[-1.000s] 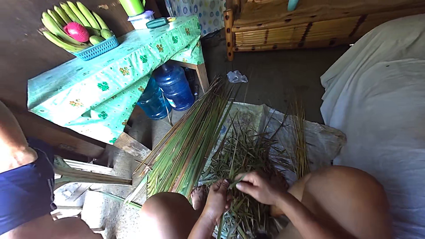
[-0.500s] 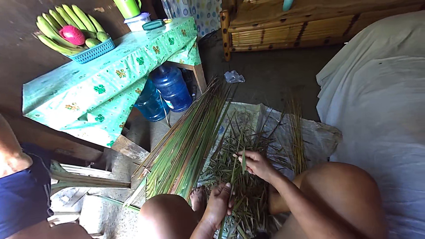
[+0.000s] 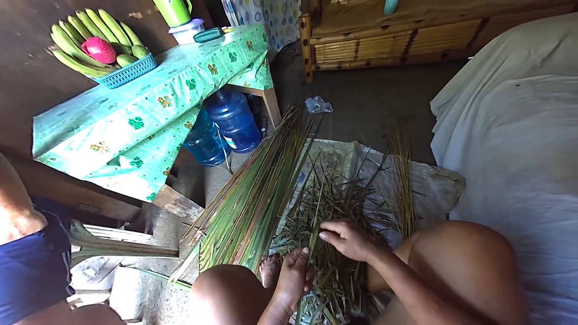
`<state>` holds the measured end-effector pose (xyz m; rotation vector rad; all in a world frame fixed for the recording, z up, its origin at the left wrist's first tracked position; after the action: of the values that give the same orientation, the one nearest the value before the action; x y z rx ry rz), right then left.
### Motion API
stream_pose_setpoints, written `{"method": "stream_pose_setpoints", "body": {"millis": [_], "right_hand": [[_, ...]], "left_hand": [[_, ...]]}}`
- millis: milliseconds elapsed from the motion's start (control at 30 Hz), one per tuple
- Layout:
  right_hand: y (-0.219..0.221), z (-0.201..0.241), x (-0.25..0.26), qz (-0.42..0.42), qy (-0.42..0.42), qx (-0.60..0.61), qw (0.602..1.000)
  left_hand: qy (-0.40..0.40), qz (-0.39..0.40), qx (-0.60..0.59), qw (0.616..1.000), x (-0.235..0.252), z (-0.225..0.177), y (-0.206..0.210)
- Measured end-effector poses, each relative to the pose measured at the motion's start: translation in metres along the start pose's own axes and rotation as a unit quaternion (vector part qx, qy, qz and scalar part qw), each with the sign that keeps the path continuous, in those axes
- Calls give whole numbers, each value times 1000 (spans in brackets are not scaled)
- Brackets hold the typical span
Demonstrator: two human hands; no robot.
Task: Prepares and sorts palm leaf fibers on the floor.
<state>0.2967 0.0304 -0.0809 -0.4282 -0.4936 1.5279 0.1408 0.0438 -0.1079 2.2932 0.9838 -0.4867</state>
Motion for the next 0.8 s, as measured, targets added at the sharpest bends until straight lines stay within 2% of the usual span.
{"method": "stream_pose_setpoints", "body": {"millis": [100,200,300,400,467,567,800], "right_hand": [[-16,-23,10,-45,57,-15,997],[-36,-41,15,-99,96,27,990],[-22,-26,8,-23,104,95,990],[12,9,-6,57,32,132,989],[27,21,-12,81,-14,111,990],[23,18,-8,45,-49,40,997],[-1,-5,7,-20,6,-30,999]], "left_hand": [[-2,-1,14,1000,1,1,2],[-6,7,18,1000,-1,4,2],[-10,-3,15,1000,3,3,0],[-4,-24,12,1000,12,-6,-2],[-4,-44,12,999,13,-9,-4],[5,-41,11,999,11,-10,-1],[9,-37,31,999,6,-4,0]]}}
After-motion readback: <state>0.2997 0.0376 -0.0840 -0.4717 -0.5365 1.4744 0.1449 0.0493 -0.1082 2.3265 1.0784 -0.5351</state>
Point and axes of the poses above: each hand's wrist, its own x-axis towards the middle knuckle, its own y-axis out of the palm, z = x × y, the point moved 8 cm from there along x, towards the middle knuckle, and after that the axes turned 4 degrees about -y, right-handed, at the moved point
